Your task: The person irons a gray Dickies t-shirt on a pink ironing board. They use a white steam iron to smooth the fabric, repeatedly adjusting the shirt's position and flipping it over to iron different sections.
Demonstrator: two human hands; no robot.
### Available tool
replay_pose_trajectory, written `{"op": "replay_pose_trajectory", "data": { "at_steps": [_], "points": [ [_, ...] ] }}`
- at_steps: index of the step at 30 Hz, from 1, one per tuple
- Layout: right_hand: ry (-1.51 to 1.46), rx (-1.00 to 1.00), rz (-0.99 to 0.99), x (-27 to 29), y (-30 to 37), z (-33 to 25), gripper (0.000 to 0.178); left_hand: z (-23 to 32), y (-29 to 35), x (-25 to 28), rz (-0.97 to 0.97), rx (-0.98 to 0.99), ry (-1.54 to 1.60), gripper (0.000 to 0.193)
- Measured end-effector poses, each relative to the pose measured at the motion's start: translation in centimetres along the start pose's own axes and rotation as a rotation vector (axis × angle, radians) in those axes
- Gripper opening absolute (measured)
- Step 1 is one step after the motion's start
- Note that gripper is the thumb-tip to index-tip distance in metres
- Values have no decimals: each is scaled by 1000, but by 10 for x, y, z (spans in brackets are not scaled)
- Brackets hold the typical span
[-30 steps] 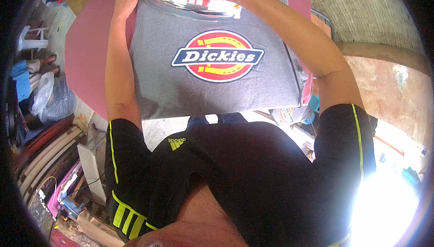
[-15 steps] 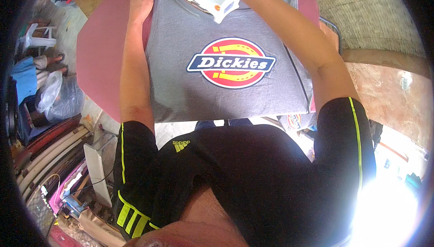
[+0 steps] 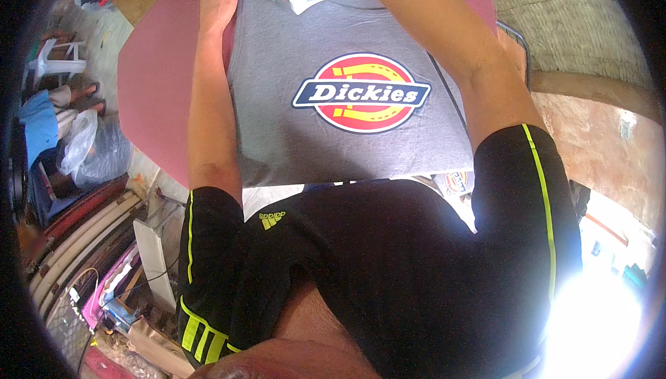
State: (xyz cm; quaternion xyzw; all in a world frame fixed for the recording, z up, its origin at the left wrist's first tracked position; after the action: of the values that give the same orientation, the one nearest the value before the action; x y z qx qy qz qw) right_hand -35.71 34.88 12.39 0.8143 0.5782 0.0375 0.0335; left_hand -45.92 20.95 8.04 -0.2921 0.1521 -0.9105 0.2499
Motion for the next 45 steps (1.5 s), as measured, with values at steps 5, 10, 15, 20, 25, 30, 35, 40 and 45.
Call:
{"op": "replay_pose_trajectory", "data": {
  "at_steps": [5, 10, 15, 20, 25, 30, 35, 40, 45],
  "points": [
    [42, -11, 10, -1, -7, -1, 40, -3, 4, 1, 29, -17, 30, 46],
    [124, 32, 7, 7, -15, 2, 41, -8, -1, -2, 25, -14, 38, 45],
    [268, 13, -53, -7, 4, -4, 44, -5, -1, 0, 4, 22, 20, 43],
    [485, 3, -153, -12, 51, -14, 44, -7, -1, -2, -28, 41, 1, 41],
    [888, -195, -361, -4, 85, -12, 55, -7, -5, -2, -29, 57, -59, 42],
    [1038, -104, -390, 9, 134, -28, 60, 1, -8, -11, -118, 28, -204, 43],
    [1101, -93, -367, 38, 185, -25, 53, -3, -14, -18, -28, -89, -647, 50],
    [925, -274, -306, 82, 251, -16, 39, 24, -25, -22, -76, 77, -742, 36],
    [806, -520, -216, 153, 311, 18, 51, 15, -35, -23, -41, 99, -661, 23]
  ]
}}
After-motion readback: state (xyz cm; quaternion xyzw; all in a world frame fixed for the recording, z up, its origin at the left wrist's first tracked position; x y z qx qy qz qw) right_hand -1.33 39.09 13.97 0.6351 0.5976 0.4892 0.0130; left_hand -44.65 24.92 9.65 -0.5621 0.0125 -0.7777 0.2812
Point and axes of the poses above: each hand's wrist, its own y-axis away from the middle knuckle, its own x-axis out of the back of the hand, z = x × y, the point moved 10 cm from there along -y, towards the middle knuckle, and after that the axes turned 15 degrees about -z, right-handed, at the moved point
